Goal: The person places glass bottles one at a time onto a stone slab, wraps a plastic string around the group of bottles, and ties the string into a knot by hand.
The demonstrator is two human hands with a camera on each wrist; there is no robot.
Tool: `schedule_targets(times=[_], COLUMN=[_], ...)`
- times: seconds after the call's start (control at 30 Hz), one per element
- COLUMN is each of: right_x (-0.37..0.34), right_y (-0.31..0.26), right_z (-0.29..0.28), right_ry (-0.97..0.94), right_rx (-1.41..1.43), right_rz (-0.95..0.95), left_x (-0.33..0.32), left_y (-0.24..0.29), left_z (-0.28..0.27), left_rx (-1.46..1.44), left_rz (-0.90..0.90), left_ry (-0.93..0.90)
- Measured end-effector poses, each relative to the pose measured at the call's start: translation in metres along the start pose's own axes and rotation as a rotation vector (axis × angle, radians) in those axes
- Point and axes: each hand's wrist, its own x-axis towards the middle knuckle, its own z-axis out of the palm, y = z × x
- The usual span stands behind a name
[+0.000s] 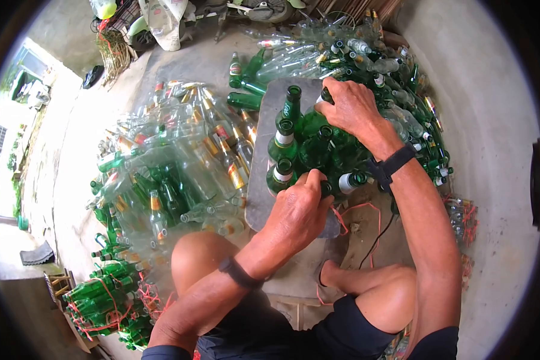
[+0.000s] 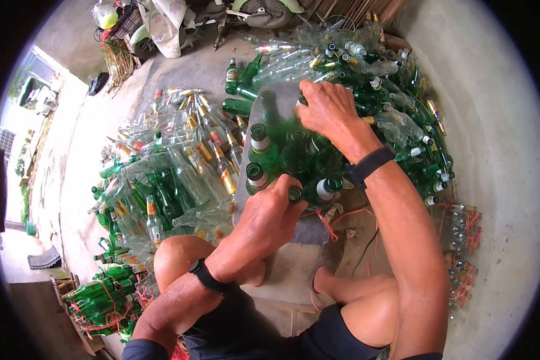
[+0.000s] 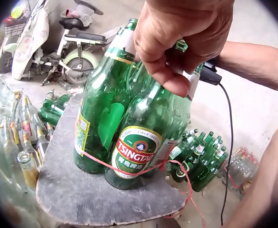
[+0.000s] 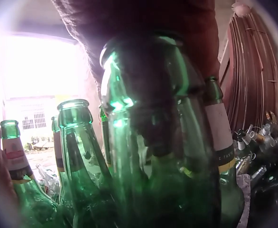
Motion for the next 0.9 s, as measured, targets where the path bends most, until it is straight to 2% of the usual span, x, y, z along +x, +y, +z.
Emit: schedule_targets(times=[0.1,0.53,0.8,0.9], right_x=[0.0,-0.001,-0.007,-0.011], right_y=[0.0,0.0,-0.001,-0.003], right_z=[0.001,0.003,0.0,-0.008], right_ry=[-0.003,0.018,-0.047,0.033], right_rx=[-0.006,0.02,0.03,0.051], right_rz=[0.004,0.038,0.09,0.016], left_x=[-0.001,-0.003,-0.004,-0.003], left_y=[0.002,-0.002,-0.004,-0.004], left_z=[-0.004,-0.004,-0.005,-0.006], left_rx=[-0.017,0.001,-0.03,-0.041], left_rz=[-0.018,0.022,0.055,0.054], left_ry=[-0.046,-0.05,-0.023,-0.03])
